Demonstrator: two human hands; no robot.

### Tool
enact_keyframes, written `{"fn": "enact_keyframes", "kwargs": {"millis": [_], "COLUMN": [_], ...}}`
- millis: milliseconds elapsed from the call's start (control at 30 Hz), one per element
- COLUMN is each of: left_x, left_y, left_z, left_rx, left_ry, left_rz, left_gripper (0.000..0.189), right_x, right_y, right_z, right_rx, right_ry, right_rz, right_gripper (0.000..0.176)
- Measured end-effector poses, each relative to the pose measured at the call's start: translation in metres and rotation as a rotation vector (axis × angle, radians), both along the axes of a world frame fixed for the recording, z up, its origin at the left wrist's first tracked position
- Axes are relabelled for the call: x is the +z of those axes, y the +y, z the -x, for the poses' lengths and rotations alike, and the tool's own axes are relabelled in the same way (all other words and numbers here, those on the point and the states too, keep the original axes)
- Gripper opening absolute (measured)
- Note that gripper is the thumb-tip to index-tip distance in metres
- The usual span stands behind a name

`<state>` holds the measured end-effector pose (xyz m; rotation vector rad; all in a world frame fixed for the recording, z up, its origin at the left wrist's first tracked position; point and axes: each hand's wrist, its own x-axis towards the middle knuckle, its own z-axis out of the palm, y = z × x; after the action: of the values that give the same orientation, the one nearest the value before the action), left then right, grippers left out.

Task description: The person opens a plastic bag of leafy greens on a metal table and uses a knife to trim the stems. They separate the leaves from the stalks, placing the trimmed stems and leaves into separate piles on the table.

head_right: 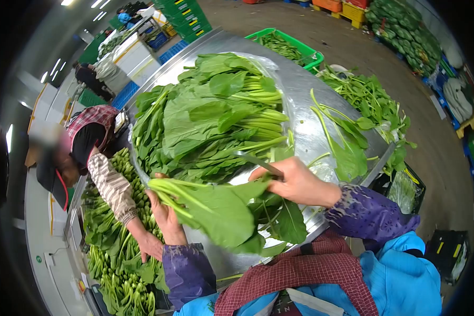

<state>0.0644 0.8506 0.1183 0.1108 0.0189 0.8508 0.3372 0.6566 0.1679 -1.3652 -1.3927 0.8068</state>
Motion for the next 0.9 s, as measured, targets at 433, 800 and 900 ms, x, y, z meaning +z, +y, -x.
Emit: {"fn": "enact_keyframes", "kwargs": {"millis": [433, 800, 900], "left_x": [0.036, 0.074, 0.064], "left_y": [-0.014, -0.032, -0.034], "left_z": [-0.016, -0.010, -0.013], "left_rx": [-0.086, -0.699, -0.481], "left_ry": [0.790, 1.111, 0.992], "left_rz": [-0.435, -1.042, -0.720], "left_gripper": [0.052, 0.036, 0.025], "right_x": [0.047, 0.068, 0.070], "right_y": [-0.016, -0.052, -0.043], "right_z": [-0.048, -0.191, -0.167], "right_rx": [-0.296, -0.876, -0.962], "right_ry": [0.044, 0.307, -0.203], "right_rz": [0.027, -0.184, 0.018], "right_gripper": [0.015, 0.026, 0.044]}}
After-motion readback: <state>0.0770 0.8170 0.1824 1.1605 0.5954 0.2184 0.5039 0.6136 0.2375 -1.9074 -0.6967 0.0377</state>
